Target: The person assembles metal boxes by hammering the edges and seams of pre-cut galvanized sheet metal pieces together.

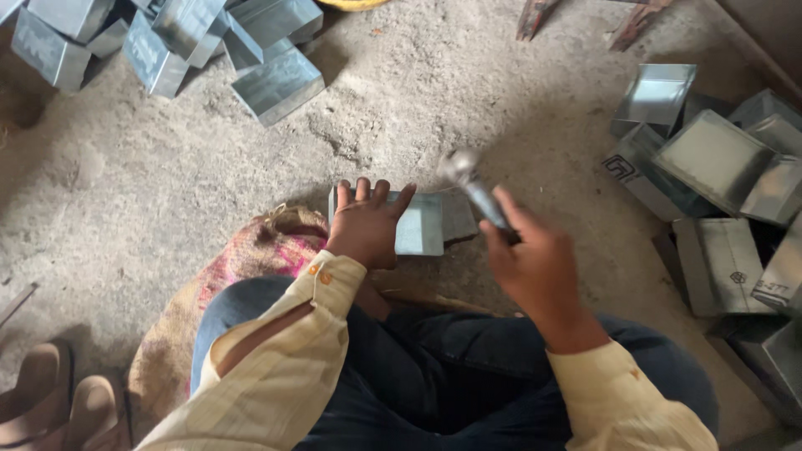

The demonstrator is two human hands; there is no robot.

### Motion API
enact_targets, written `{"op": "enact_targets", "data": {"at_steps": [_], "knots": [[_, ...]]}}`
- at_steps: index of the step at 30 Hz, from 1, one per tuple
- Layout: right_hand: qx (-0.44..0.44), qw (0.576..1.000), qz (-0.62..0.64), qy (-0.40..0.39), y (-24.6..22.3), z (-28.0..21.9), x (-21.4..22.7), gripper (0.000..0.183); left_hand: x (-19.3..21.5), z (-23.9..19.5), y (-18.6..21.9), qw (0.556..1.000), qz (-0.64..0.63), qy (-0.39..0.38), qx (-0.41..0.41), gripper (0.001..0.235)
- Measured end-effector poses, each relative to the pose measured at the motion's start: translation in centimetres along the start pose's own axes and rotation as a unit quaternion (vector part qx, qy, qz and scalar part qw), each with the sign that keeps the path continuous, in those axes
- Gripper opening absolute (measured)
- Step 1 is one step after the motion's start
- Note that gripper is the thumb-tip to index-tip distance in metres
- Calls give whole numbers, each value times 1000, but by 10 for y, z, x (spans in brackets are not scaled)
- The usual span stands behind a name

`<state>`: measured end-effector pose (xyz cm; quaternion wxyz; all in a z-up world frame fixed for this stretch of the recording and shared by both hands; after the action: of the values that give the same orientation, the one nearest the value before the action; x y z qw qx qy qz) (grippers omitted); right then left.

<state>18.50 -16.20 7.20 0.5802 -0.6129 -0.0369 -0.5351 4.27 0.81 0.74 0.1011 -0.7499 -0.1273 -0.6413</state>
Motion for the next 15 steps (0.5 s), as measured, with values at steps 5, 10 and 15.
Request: {"op": "enact_targets", "data": {"at_steps": [5,10,15], "knots": [[94,986,71,114,-18,-16,28,39,-13,0,-20,987,-121,-98,43,128],[42,995,89,3,8,-12,-7,29,-15,2,-25,984,-128,-100,72,127],[-14,989,-115,-96,17,-10,-16,46,-15,4,-30,989,-106,-62,80,128]]}}
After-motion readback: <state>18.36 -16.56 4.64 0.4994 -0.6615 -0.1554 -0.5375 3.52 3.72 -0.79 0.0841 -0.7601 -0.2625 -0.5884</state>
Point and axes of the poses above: each hand's wrist, its own z-axis towards the middle knuckle, its own x-axis out of the back of the hand, y = z × x, the point moved 4 cm from there along z, towards the middle knuckle, and after that the axes turned 14 degrees about -x, right-handed, at the moved point
